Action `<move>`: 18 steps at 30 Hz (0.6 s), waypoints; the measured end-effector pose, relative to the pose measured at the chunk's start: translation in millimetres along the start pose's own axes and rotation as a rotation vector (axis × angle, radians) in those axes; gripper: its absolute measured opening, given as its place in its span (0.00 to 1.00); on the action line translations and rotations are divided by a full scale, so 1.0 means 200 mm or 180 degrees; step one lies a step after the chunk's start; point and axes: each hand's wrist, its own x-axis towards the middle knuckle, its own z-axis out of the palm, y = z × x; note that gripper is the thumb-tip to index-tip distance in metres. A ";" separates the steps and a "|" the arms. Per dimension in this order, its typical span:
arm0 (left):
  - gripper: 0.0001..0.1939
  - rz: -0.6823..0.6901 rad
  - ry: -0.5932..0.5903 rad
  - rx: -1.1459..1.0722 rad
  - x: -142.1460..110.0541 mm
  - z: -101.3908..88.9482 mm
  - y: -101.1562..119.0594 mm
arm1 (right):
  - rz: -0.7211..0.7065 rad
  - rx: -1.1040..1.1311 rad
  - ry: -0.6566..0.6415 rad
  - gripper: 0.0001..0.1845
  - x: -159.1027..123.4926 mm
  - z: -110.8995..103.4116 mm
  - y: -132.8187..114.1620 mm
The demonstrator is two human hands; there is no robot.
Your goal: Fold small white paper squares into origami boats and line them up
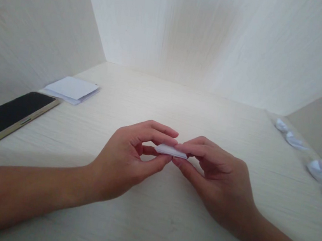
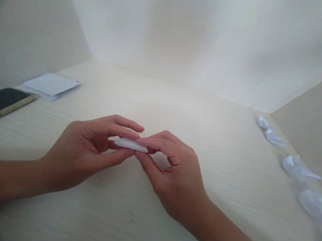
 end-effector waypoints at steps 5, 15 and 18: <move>0.08 -0.0120 -0.0036 -0.0042 0.00 -0.01 0.01 | 0.0108 -0.0088 0.0079 0.05 0.00 0.00 -0.01; 0.07 -0.0305 0.0005 0.0206 0.01 -0.01 0.01 | 0.0334 -0.0015 0.0027 0.04 0.01 -0.01 0.00; 0.05 -0.0282 0.0010 0.0245 0.01 -0.01 0.01 | 0.0348 -0.0007 -0.0004 0.04 0.01 -0.01 0.00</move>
